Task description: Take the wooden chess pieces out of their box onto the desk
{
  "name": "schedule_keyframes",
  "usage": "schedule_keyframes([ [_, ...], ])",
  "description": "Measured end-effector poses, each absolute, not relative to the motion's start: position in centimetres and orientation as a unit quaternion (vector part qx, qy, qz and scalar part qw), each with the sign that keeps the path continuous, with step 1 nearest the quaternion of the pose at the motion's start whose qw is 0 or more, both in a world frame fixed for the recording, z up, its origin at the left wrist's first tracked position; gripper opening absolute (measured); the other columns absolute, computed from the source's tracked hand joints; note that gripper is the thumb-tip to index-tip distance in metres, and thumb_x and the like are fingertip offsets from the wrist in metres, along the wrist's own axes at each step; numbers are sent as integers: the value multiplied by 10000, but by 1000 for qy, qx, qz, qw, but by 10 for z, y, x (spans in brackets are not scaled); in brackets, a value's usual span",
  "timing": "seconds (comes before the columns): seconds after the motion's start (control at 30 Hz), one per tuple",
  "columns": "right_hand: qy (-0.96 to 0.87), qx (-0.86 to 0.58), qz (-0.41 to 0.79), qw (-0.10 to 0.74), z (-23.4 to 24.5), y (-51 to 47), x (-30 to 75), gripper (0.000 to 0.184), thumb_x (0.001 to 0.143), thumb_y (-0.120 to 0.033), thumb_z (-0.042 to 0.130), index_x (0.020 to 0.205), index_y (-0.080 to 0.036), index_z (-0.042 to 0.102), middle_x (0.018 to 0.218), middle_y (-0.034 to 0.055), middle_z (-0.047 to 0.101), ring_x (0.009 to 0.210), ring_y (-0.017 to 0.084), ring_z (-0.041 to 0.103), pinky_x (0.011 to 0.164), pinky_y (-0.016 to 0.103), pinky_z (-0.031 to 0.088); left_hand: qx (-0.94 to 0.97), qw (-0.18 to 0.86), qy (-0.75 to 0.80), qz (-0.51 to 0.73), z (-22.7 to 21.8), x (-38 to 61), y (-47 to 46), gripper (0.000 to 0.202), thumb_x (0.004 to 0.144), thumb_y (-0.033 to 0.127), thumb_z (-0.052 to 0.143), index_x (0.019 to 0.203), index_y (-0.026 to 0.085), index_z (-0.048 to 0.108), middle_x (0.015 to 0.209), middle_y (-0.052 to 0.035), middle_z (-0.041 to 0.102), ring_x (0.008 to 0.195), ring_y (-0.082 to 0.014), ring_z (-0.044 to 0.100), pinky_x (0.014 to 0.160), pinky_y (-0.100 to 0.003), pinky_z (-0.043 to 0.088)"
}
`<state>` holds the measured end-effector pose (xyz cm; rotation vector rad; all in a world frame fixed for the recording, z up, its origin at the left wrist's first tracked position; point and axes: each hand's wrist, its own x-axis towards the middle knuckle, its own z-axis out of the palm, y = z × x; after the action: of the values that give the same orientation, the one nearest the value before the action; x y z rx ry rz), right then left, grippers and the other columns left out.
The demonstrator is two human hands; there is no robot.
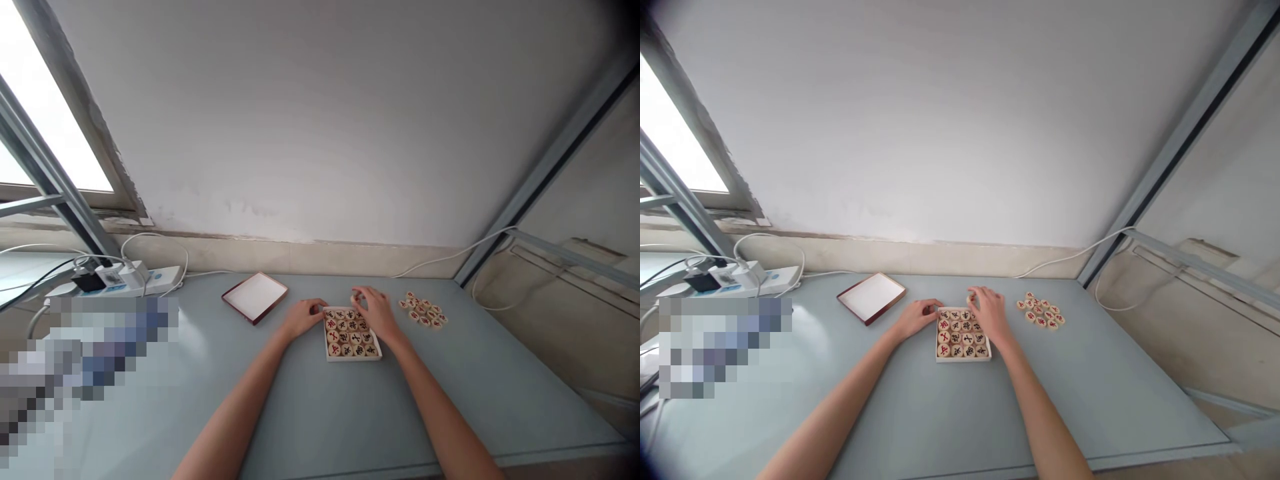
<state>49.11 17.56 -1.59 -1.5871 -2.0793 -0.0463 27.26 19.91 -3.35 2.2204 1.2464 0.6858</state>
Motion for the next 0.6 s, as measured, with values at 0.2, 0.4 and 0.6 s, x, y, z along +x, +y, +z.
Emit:
schedule_keyframes([
  [0.2, -704, -687, -122, 130, -30, 182, 557, 206, 834, -198, 437, 895, -199, 633, 960, 78, 606, 946, 252, 488, 881, 468, 242, 810, 251, 469, 248, -35, 274, 200, 318, 789, 408, 453, 927, 203, 653, 735, -10, 637, 664, -142, 535, 577, -227, 338],
  [0.4, -699, -687, 12, 199, -18, 182, 547, 294, 759, -113, 489, 987, -237, 625, 1188, 72, 497, 1113, 256, 403, 892, 413, 321, 808, 252, 470, 253, -34, 275, 199, 335, 790, 409, 447, 944, 192, 651, 747, -13, 646, 655, -139, 534, 579, -227, 345],
  [0.6, -858, -387, 249, 230, -7, 163, 471, 348, 753, -124, 508, 1058, -269, 595, 1168, 15, 539, 1099, 165, 460, 931, 307, 347, 813, 245, 457, 265, -34, 274, 197, 332, 807, 377, 436, 973, 181, 646, 767, -25, 656, 669, -147, 543, 590, -232, 356],
])
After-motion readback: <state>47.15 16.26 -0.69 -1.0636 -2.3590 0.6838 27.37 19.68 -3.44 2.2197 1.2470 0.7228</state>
